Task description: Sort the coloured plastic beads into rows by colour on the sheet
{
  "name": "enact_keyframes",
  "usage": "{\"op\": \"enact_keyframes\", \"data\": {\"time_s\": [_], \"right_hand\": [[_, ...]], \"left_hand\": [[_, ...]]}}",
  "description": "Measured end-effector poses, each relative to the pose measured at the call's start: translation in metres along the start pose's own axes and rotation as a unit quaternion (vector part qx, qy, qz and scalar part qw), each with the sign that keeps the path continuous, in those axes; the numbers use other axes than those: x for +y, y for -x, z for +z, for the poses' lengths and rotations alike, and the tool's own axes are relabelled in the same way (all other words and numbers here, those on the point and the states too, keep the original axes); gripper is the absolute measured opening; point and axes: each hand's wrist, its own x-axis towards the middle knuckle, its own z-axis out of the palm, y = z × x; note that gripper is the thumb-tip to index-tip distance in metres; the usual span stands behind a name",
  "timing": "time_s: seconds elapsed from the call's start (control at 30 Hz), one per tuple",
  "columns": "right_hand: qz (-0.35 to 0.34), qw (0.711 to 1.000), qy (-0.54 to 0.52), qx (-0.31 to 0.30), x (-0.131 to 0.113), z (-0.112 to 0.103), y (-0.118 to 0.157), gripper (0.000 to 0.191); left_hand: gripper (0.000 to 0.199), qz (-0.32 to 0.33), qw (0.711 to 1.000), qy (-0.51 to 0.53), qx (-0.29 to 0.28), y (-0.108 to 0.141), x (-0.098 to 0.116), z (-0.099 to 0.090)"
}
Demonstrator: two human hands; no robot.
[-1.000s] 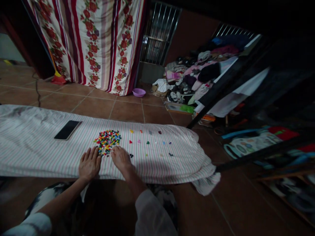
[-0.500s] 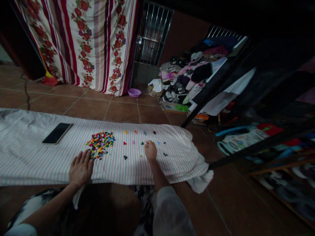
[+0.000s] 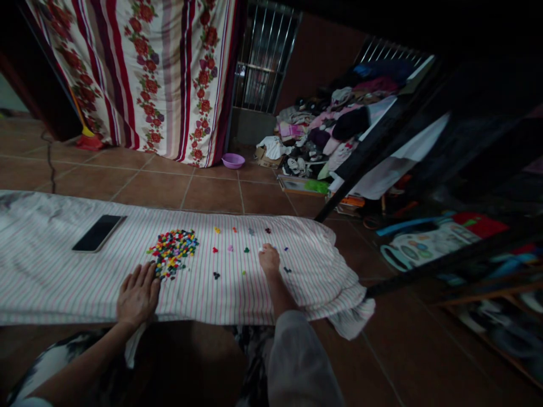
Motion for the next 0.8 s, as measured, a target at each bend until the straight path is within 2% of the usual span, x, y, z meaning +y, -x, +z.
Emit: {"op": "enact_keyframes", "data": {"time_s": [0.3, 0.67, 0.8], "right_hand": [[-0.025, 0.999, -0.022, 0.014, 0.0, 0.0, -0.001, 0.029], [-0.039, 0.998, -0.045, 0.017, 0.002, -0.008, 0.003, 0.033], [-0.044, 0.997, -0.054, 0.046, -0.007, -0.013, 0.01, 0.033]], "left_hand": [[0.055, -0.004, 1.0, 0.027, 0.006, 0.001, -0.001, 0.002], [0.056, -0.008, 1.0, 0.023, -0.008, 0.0, -0.001, 0.002], [0.054, -0.007, 1.0, 0.017, -0.013, -0.001, -0.001, 0.001]]}}
